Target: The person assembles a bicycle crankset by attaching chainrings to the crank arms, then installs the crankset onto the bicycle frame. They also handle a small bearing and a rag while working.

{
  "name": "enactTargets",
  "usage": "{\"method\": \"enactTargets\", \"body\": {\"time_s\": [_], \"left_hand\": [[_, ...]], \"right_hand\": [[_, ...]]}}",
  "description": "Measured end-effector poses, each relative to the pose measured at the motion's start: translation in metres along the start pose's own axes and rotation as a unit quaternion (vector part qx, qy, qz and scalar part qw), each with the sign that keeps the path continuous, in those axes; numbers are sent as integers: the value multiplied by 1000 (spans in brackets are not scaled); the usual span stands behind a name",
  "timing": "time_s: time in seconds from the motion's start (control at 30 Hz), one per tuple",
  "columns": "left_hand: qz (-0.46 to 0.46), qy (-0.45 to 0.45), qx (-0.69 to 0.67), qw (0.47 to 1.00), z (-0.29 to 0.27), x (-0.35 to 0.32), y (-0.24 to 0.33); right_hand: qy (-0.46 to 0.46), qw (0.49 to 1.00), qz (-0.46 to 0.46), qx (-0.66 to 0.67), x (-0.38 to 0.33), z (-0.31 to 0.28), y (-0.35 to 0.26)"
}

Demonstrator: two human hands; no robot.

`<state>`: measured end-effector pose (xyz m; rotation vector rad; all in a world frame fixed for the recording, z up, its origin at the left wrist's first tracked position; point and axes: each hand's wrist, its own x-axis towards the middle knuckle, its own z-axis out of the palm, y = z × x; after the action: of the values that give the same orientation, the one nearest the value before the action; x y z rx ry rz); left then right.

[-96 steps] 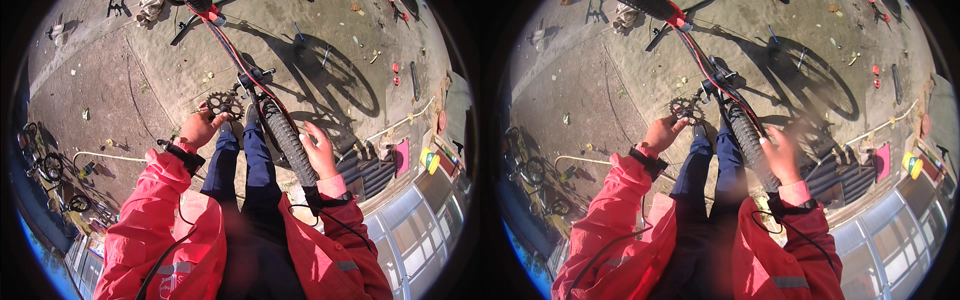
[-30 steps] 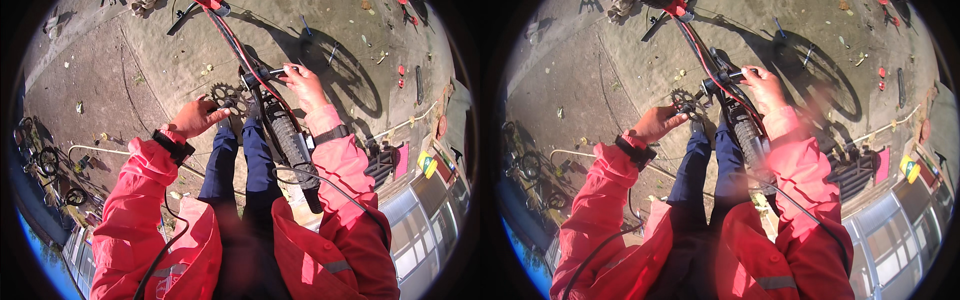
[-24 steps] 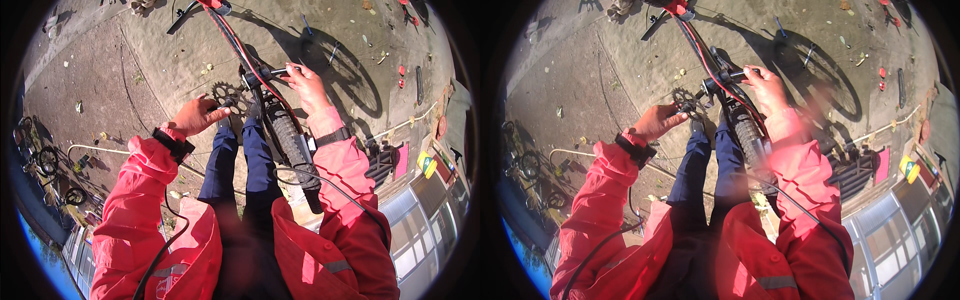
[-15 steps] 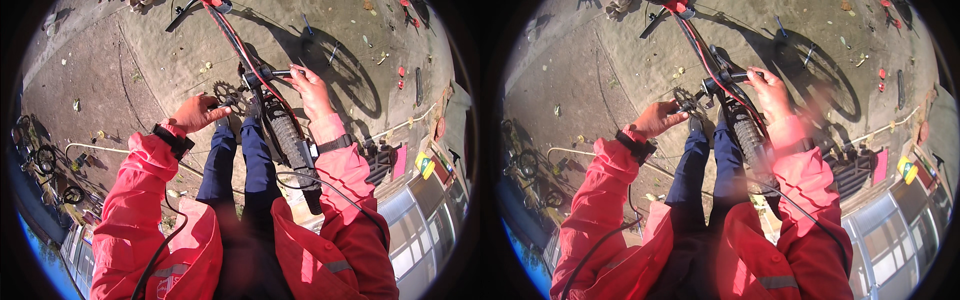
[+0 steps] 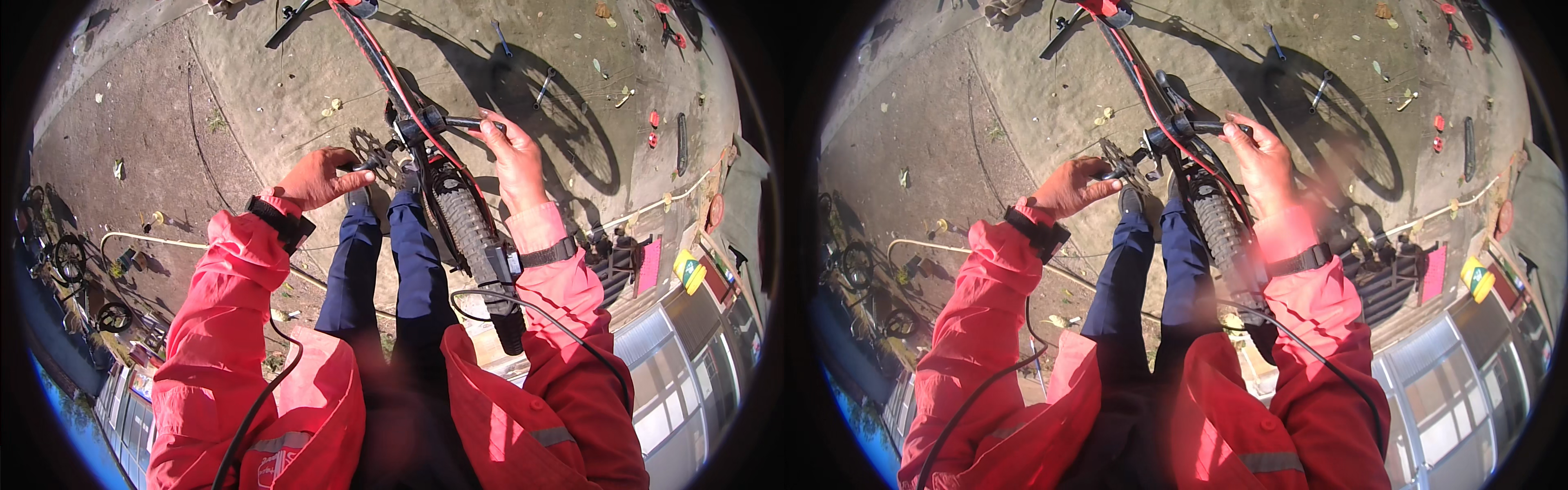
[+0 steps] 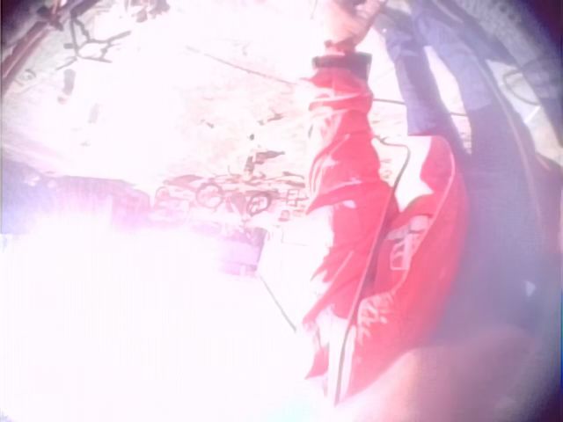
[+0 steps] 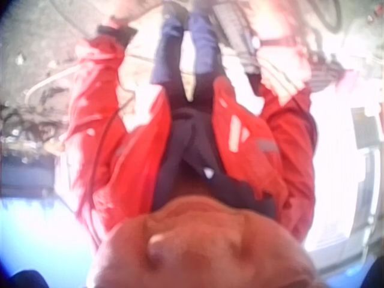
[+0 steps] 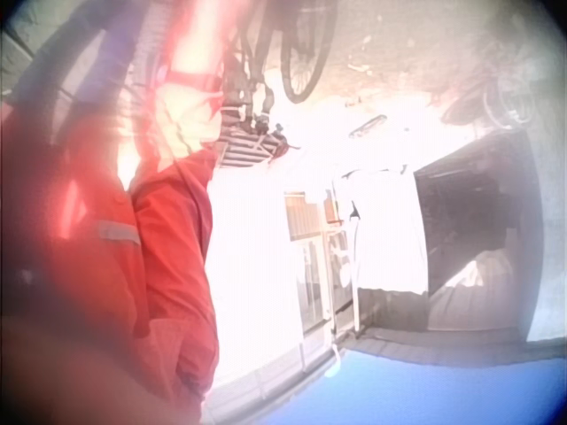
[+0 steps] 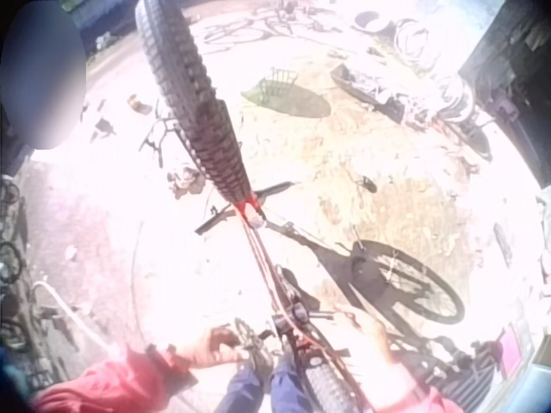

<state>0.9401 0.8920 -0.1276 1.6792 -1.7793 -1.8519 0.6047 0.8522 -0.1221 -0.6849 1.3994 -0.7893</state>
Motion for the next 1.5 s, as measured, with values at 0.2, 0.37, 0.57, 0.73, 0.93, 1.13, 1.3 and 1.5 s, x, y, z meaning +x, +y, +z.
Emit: {"method": "enactTargets", "body": {"time_s": [0.2, 0.37, 0.57, 0.73, 0.93, 1.13, 1.3, 1.5], "left_hand": [[17, 6, -2, 1000, 3, 7, 11], [20, 3, 12, 1000, 8, 15, 12], [38, 18, 41, 998, 12, 22, 10], [64, 34, 35, 997, 15, 27, 8], [88, 43, 38, 994, 17, 33, 8], [80, 64, 7, 995, 21, 33, 9], [78, 56, 14, 995, 20, 34, 9], [67, 56, -8, 996, 22, 38, 6]], "right_hand": [[9, 999, -37, -30, -9, 4, -5], [20, 990, -70, -121, -17, 4, -12], [44, 981, -133, -137, -21, 9, -16], [49, 960, -170, -215, -24, 6, -24], [56, 958, -169, -225, -25, 6, -26], [52, 951, -175, -248, -25, 2, -25], [47, 948, -179, -258, -24, 3, -27], [48, 947, -160, -275, -24, 1, -30]]}}
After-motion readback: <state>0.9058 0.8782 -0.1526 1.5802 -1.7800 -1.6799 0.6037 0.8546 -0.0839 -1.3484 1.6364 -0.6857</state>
